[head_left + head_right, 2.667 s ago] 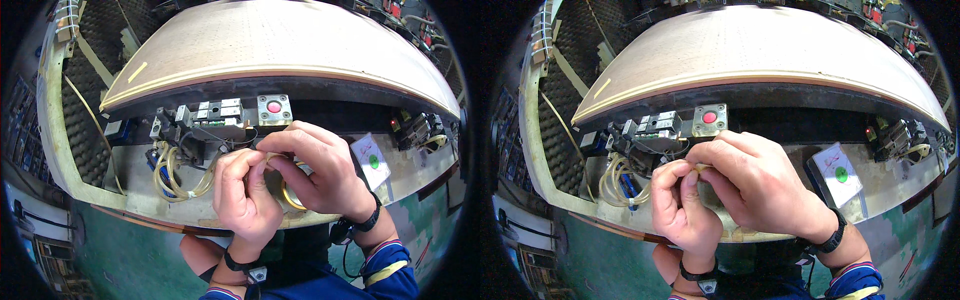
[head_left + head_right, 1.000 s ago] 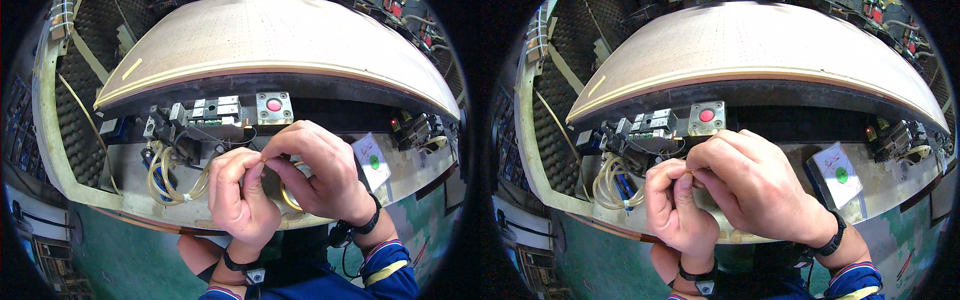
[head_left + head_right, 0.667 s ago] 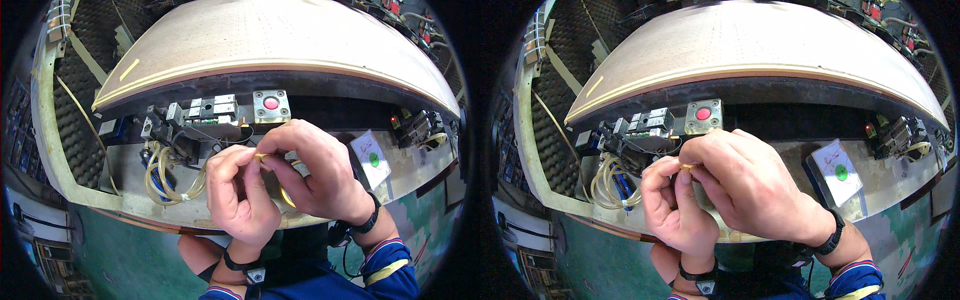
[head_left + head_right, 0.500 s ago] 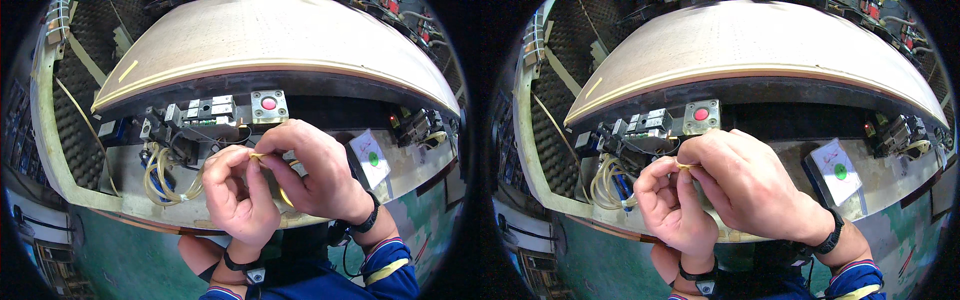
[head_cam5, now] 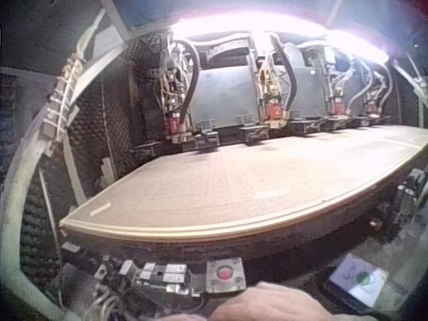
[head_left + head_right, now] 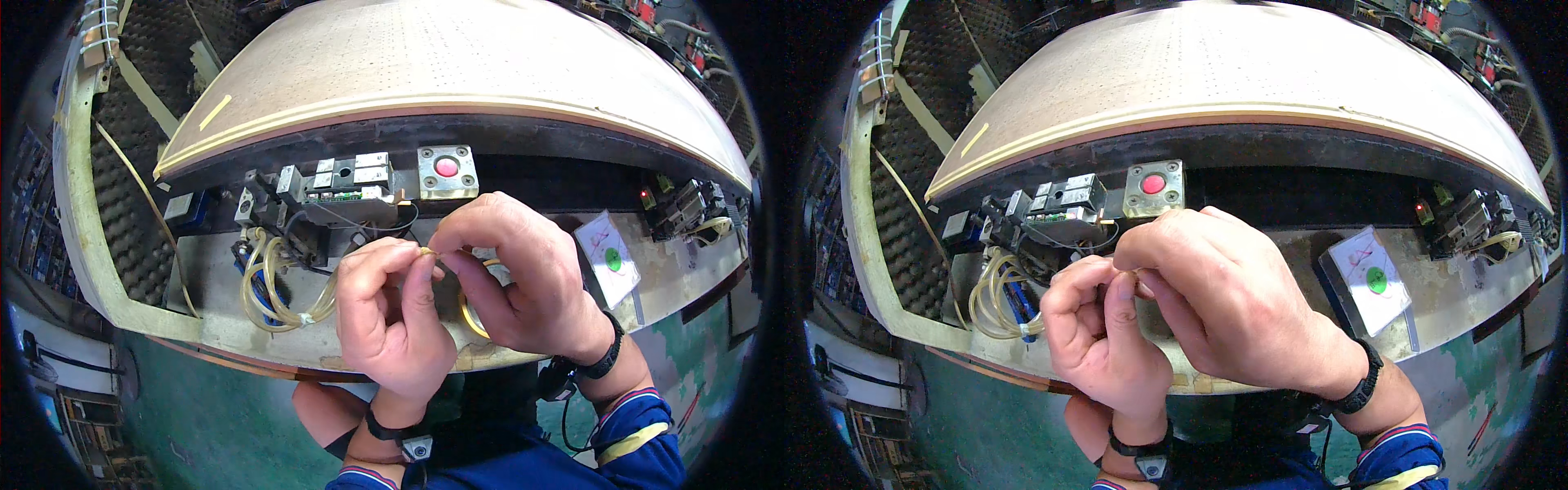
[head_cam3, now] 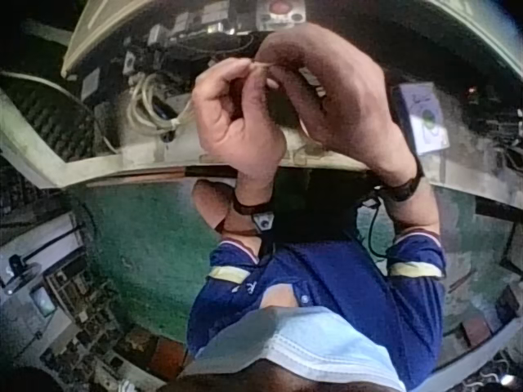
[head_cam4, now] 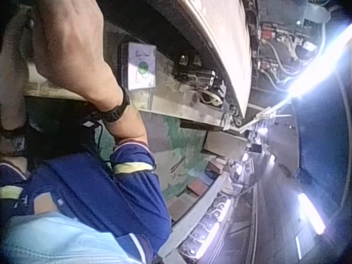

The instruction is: Applying tape and connecting wires to an electromechanical assembly module.

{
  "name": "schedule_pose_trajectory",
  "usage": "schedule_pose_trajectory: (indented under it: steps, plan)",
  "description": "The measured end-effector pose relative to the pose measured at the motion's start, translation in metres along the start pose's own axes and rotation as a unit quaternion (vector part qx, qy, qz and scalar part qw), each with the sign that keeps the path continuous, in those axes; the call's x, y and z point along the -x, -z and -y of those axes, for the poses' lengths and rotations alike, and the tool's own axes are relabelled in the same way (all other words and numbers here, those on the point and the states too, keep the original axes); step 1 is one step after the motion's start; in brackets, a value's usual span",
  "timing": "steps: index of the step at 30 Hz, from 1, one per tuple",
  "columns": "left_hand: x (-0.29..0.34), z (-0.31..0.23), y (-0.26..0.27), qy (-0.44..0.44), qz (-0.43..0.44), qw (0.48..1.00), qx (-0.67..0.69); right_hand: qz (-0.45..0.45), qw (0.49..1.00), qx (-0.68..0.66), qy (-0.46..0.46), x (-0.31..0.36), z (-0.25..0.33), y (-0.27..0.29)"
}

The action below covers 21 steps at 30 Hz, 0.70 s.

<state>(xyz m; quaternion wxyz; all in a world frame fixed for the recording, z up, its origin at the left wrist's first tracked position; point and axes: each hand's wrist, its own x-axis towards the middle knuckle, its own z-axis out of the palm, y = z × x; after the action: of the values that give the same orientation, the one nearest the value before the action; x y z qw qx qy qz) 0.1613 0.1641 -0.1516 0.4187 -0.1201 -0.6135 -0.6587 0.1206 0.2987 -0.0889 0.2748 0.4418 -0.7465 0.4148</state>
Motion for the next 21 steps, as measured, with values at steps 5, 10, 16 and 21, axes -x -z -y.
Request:
schedule_pose_trajectory:
  steps: [5,10,16,21]
  plan:
    - [0.0023,-0.0003,-0.003,-0.001,-0.033,0.999,0.015,0.005,0.999,-0.002,-0.036,-0.0001,0.0057,-0.0013]
    - [0.0024,-0.0024,-0.0027,0.003,-0.031,0.999,-0.025,0.0,1.0,-0.005,-0.025,-0.0006,0.0048,-0.001]
    - [0.0003,0.0002,-0.0007,-0.019,-0.012,1.0,0.003,-0.003,1.0,0.003,-0.01,-0.0016,0.0039,-0.0005]
    - [0.0007,-0.0004,-0.0035,-0.008,-0.011,1.0,-0.006,0.006,1.0,0.027,-0.012,-0.0035,0.0036,0.0017]
